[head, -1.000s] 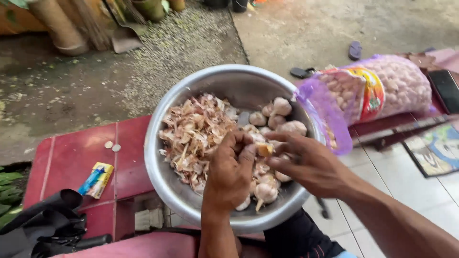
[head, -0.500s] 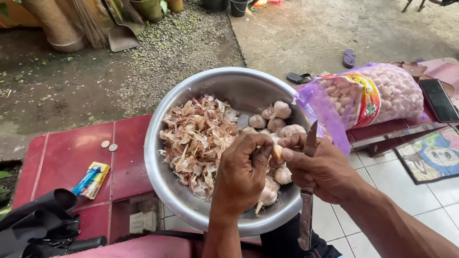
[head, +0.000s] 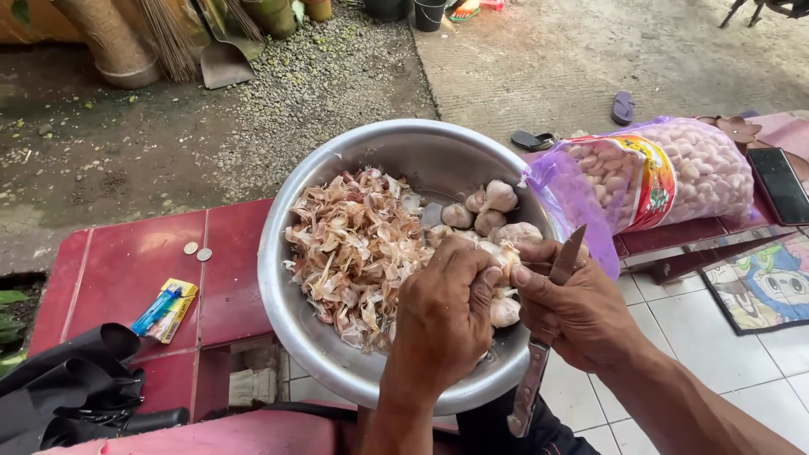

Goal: Peeling garlic bulbs using a knife to trim the ends and hands to remove the skin.

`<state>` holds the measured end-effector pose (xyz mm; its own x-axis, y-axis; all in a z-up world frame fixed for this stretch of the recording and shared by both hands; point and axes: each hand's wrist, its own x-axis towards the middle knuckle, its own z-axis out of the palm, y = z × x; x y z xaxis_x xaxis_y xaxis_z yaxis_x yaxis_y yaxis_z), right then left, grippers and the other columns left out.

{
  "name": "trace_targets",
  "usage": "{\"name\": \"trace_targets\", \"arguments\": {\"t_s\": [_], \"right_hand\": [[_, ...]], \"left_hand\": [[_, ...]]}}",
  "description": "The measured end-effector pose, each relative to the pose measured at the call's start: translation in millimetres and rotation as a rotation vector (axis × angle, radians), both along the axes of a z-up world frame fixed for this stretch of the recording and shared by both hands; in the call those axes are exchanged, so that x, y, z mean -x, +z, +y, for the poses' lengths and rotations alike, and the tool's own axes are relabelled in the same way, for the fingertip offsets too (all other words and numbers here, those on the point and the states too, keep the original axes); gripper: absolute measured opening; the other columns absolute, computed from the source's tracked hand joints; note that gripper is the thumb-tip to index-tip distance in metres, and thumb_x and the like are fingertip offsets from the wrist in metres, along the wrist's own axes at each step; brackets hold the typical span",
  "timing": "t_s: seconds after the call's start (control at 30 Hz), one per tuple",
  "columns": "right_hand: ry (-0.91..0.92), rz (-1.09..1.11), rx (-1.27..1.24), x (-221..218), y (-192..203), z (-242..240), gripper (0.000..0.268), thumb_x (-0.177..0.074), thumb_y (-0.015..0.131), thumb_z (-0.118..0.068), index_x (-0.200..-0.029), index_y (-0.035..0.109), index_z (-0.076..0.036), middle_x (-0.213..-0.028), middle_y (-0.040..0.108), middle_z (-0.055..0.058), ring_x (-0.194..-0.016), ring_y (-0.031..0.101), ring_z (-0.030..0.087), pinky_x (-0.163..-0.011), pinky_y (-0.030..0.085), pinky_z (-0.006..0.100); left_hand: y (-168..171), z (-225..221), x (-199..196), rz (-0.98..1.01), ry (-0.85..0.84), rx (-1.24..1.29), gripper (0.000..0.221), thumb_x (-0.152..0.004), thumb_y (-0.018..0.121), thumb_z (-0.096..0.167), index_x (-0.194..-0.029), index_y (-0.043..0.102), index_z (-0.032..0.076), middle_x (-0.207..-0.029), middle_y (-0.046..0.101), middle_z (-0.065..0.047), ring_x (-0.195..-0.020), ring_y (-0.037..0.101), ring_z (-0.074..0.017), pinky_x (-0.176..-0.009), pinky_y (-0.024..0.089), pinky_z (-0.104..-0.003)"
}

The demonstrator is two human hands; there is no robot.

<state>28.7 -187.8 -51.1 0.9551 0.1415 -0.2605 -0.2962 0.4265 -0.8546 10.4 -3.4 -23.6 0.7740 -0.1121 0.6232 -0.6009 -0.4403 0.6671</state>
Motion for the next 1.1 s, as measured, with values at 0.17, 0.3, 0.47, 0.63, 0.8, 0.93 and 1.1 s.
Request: {"name": "trace_targets", "arguments": {"t_s": [0.17, 0.3, 0.47, 0.63, 0.8, 0.93, 1.1], "right_hand": [[0.114, -0.002, -0.058, 1.8, 17.8, -2.0, 0.027, -0.089, 0.066, 0.005, -0.114, 0.063, -0.005, -0.057, 0.043, 0.001, -0.038, 0.032, 0.007, -0.034, 0.023, 0.022], [0.143, 0.056, -0.144, 0.4, 21.6, -4.3, 0.027, -0.088, 0.060, -0.001, -0.112, 0.064, -0.011, -0.080, 0.070, 0.029, -0.040, 0.028, 0.004, -0.034, 0.021, 0.020], [0.206, 0.161, -0.176, -5.5, 17.2, -8.5, 0.018, -0.093, 0.059, -0.010, -0.110, 0.062, -0.010, -0.084, 0.067, 0.023, -0.041, 0.029, 0.002, -0.034, 0.022, 0.018], [0.162, 0.174, -0.108, -1.0, 20.3, -12.5, 0.011, -0.101, 0.059, -0.016, -0.092, 0.052, -0.014, -0.051, 0.028, -0.004, -0.041, 0.026, 0.006, -0.035, 0.018, 0.020], [0.233, 0.015, -0.084, 4.2, 27.3, -2.6, 0.019, -0.103, 0.059, -0.014, -0.096, 0.062, 0.004, -0.078, 0.064, 0.016, -0.042, 0.032, 0.002, -0.037, 0.024, 0.019], [0.231, -0.044, -0.010, 11.3, 23.8, -9.4, 0.022, -0.094, 0.069, -0.012, -0.107, 0.060, 0.003, -0.082, 0.071, 0.022, -0.044, 0.038, 0.006, -0.037, 0.027, 0.020], [0.152, -0.228, 0.083, 18.1, 22.4, -5.0, 0.024, -0.085, 0.075, 0.000, -0.105, 0.062, -0.003, -0.060, 0.051, 0.006, -0.038, 0.039, 0.011, -0.034, 0.028, 0.024]], "left_hand": [[-10.3, -5.7, -3.3, 0.010, 0.005, 0.010, 0.007, -0.105, 0.045, 0.009, -0.101, 0.051, 0.006, -0.084, 0.053, -0.008, -0.056, 0.050, -0.0174, -0.043, 0.042, -0.033], [-9.8, 0.3, -4.9, -0.074, 0.124, 0.061, 0.013, -0.108, 0.040, 0.009, -0.101, 0.049, 0.004, -0.086, 0.053, -0.011, -0.048, 0.047, -0.0132, -0.033, 0.039, -0.026], [8.4, 16.5, 2.2, -0.073, 0.138, 0.057, 0.012, -0.108, 0.042, 0.015, -0.113, 0.050, 0.008, -0.101, 0.059, -0.018, -0.055, 0.051, -0.0190, -0.042, 0.042, -0.032], [27.8, 10.6, 13.1, -0.173, -0.009, -0.078, 0.029, -0.100, 0.065, 0.018, -0.124, 0.062, 0.003, -0.115, 0.059, -0.016, -0.064, 0.063, -0.0181, -0.046, 0.056, -0.031], [21.7, 5.3, 7.7, -0.196, -0.027, -0.011, 0.012, -0.105, 0.050, 0.010, -0.098, 0.055, 0.003, -0.090, 0.057, -0.012, -0.067, 0.059, -0.0295, -0.051, 0.045, -0.042], [6.7, 3.8, 3.0, -0.094, -0.131, 0.183, 0.005, -0.100, 0.056, 0.003, -0.096, 0.058, 0.005, -0.083, 0.060, -0.007, -0.075, 0.059, -0.0234, -0.063, 0.050, -0.038], [-0.7, -13.3, 0.6, -0.046, -0.119, 0.265, 0.017, -0.108, 0.043, 0.017, -0.095, 0.046, 0.007, -0.085, 0.050, -0.010, -0.069, 0.052, -0.0259, -0.059, 0.041, -0.042]]}}
